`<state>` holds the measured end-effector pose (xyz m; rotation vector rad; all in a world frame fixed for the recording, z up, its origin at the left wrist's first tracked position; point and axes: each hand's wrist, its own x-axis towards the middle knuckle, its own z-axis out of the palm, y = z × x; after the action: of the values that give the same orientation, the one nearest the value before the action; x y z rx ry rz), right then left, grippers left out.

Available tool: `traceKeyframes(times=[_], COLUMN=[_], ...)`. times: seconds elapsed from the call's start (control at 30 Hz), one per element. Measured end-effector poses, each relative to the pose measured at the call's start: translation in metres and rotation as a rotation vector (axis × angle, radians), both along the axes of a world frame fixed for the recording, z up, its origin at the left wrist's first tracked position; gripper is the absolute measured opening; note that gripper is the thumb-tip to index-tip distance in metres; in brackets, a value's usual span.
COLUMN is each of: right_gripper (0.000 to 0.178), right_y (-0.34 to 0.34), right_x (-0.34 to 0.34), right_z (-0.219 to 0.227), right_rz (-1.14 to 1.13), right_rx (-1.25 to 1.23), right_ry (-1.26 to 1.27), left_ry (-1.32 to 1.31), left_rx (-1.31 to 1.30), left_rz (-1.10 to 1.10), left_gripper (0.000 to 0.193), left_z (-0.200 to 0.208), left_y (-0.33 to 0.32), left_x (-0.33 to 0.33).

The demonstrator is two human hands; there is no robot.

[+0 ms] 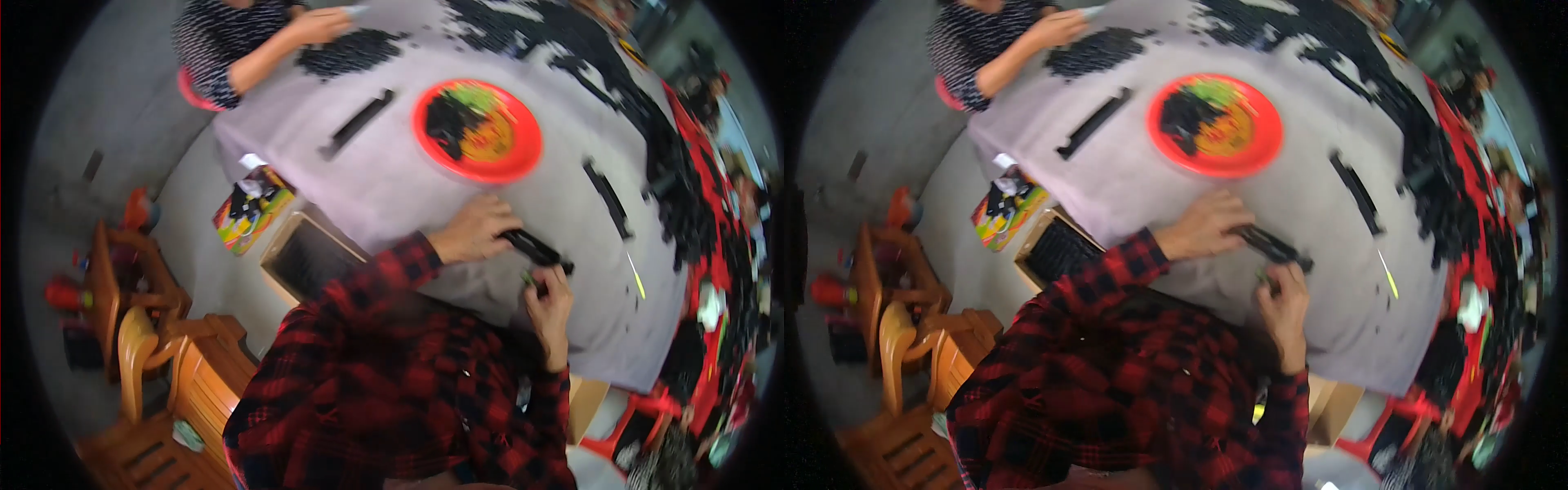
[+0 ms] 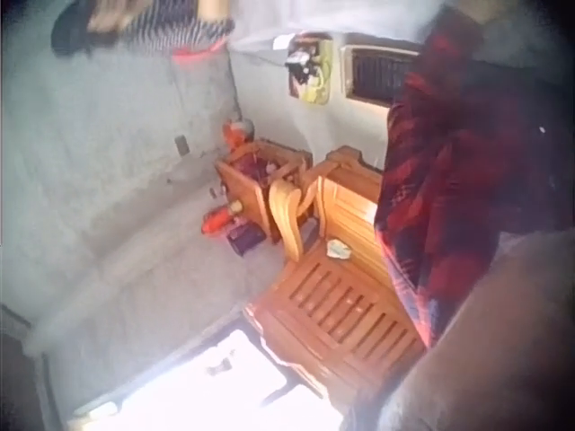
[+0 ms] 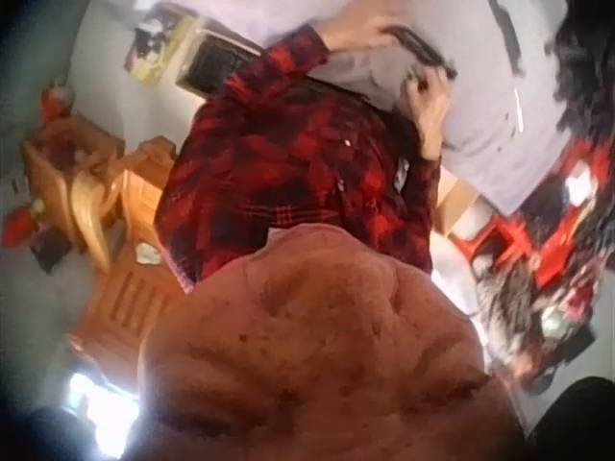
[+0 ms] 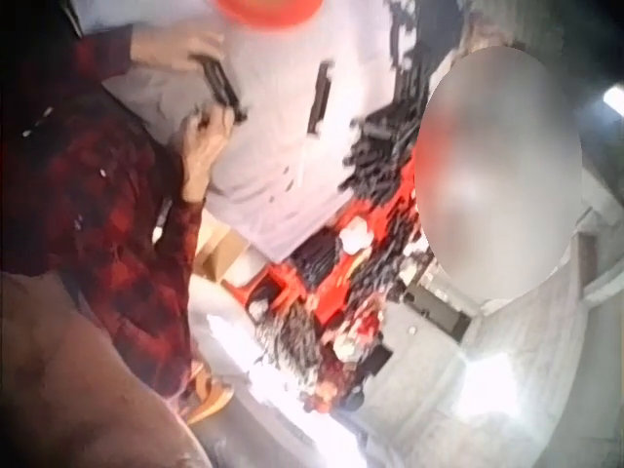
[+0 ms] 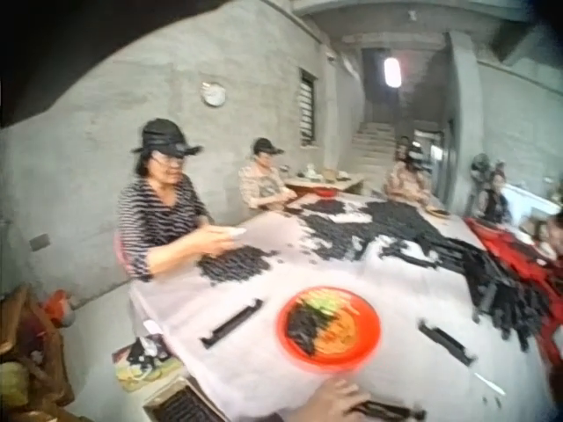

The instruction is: The person assembles level components by inserting vials into black plastic frames, positioning and securing them using a small tool, and pressing plastic housing pieces together by hand.

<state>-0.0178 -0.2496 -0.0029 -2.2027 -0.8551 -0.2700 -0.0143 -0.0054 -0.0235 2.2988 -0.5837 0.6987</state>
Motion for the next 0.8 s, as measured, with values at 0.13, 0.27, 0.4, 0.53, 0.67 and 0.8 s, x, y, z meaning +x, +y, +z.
traceKeyframes(times=[0.13, 0.27, 0.4, 0.53, 0.67, 0.8], right_gripper=[0.014, 0.016, 0.017, 0.018, 0.015, 0.017], right_y=[-0.001, 0.011, 0.0, 0.003, 0.007, 0.009], right_x=[0.001, 0.01, 0.008, 0.005, 0.003, 0.003], right_z=[0.001, -0.003, -0.006, -0.011, -0.01, -0.009], right_rz=[0.03, 0.116, 0.052, 0.002, 0.001, 0.018], right_rx=[0.057, 0.127, 0.151, 0.156, 0.123, 0.11], right_ry=[-0.004, -0.059, -0.008, -0.022, -0.022, 0.058], left_ry=[0.03, 0.029, 0.085, 0.09, 0.099, 0.107], left_rx=[-0.041, 0.014, 0.042, 0.04, 0.058, 0.077], left_rz=[-0.047, 0.051, 0.037, 0.008, 0.032, 0.037], left_gripper=[0.033, 0.039, 0.039, 0.038, 0.038, 0.039], left_z=[0.008, 0.017, 0.02, 0.017, 0.017, 0.017], left_y=[-0.001, 0.01, -0.002, 0.0, 0.003, 0.006], left_x=[0.004, -0.005, 0.001, -0.002, -0.005, -0.004])
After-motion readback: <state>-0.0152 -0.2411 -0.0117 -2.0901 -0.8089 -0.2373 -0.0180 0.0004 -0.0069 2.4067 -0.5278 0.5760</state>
